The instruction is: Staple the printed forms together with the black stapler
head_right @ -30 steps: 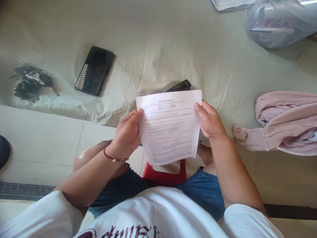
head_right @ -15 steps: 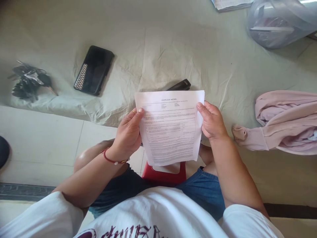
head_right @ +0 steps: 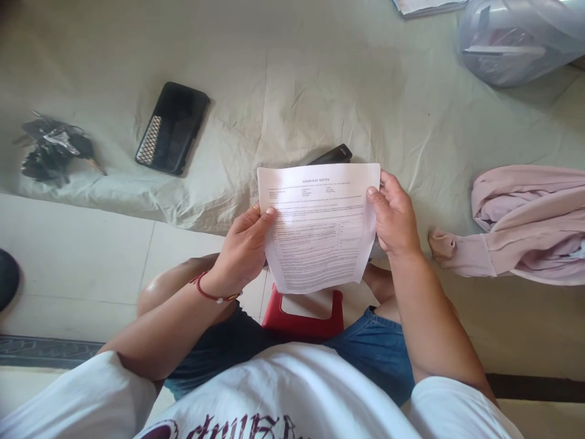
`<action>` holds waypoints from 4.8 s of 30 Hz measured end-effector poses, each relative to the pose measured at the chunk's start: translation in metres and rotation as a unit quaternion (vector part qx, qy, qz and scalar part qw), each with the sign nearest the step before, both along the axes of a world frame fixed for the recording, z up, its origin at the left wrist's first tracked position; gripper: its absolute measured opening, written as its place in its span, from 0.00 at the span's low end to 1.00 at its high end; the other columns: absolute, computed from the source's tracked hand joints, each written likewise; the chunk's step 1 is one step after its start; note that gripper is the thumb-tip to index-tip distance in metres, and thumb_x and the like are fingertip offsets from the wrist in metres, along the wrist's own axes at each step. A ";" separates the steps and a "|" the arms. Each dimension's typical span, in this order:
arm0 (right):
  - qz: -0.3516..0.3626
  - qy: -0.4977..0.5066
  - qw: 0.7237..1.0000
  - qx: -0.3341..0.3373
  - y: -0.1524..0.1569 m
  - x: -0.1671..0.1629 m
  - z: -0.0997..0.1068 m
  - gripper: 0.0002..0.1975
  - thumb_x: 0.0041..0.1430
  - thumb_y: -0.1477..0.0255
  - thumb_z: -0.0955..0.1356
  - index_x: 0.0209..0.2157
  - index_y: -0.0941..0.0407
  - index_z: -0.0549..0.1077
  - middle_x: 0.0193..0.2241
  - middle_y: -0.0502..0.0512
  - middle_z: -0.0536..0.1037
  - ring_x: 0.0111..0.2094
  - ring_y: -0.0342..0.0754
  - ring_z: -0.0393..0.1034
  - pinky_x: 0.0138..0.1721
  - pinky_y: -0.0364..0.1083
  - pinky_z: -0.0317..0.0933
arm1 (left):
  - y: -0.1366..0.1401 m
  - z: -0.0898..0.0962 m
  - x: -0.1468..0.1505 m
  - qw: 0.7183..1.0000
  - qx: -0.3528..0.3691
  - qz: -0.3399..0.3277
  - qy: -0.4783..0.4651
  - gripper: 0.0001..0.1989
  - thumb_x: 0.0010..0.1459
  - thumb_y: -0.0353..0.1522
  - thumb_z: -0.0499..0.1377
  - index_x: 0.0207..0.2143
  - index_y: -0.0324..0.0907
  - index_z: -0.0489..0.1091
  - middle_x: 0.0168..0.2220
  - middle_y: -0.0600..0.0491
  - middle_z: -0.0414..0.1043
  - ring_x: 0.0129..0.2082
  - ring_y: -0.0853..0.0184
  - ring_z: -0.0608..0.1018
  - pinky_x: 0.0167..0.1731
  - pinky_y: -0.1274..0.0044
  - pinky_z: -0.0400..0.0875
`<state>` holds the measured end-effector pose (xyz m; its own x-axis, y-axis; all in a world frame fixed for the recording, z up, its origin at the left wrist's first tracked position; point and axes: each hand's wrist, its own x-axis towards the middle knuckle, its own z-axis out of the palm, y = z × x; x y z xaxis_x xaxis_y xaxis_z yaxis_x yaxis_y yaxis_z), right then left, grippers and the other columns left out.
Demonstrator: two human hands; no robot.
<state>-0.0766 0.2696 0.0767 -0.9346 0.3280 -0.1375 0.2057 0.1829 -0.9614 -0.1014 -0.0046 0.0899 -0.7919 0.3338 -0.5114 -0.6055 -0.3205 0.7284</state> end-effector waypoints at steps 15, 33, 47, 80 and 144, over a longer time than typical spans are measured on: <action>0.079 0.038 0.914 0.397 0.012 0.002 0.037 0.24 0.76 0.51 0.64 0.52 0.50 0.85 0.60 0.62 0.83 0.59 0.62 0.79 0.62 0.62 0.72 | 0.006 0.005 0.004 0.996 0.036 -0.030 -0.077 0.21 0.57 0.46 0.76 0.44 0.42 0.83 0.43 0.48 0.86 0.42 0.58 0.84 0.45 0.68 0.80; 0.226 0.047 0.859 0.457 -0.063 0.003 0.038 0.18 0.78 0.72 0.62 0.55 0.54 0.82 0.50 0.60 0.87 0.53 0.59 0.79 0.54 0.57 0.74 | 0.024 -0.011 0.021 0.990 0.014 -0.124 -0.073 0.19 0.57 0.47 0.75 0.35 0.40 0.79 0.31 0.53 0.76 0.31 0.65 0.74 0.34 0.73 0.66; 0.218 -0.089 0.928 0.289 -0.047 -0.019 0.042 0.13 0.73 0.64 0.68 0.37 0.52 0.83 0.33 0.52 0.85 0.35 0.50 0.77 0.38 0.49 0.64 | 0.026 -0.007 0.023 0.989 0.047 -0.128 -0.054 0.19 0.59 0.47 0.74 0.36 0.41 0.79 0.32 0.52 0.78 0.33 0.65 0.76 0.36 0.72 0.69; 0.246 0.094 0.871 0.416 -0.063 -0.055 0.018 0.18 0.77 0.57 0.66 0.59 0.47 0.79 0.66 0.58 0.77 0.64 0.61 0.75 0.61 0.62 0.74 | 0.008 0.002 0.024 0.988 -0.056 -0.133 -0.058 0.16 0.71 0.39 0.60 0.30 0.42 0.68 0.28 0.56 0.67 0.27 0.70 0.67 0.31 0.75 0.62; 0.224 -0.017 0.866 0.447 -0.041 -0.058 0.005 0.30 0.81 0.53 0.55 0.77 0.42 0.61 0.80 0.56 0.59 0.81 0.60 0.49 0.78 0.78 0.36 | 0.023 -0.015 0.032 0.978 -0.150 -0.142 0.039 0.20 0.74 0.37 0.55 0.26 0.44 0.61 0.26 0.57 0.59 0.28 0.68 0.61 0.31 0.73 0.57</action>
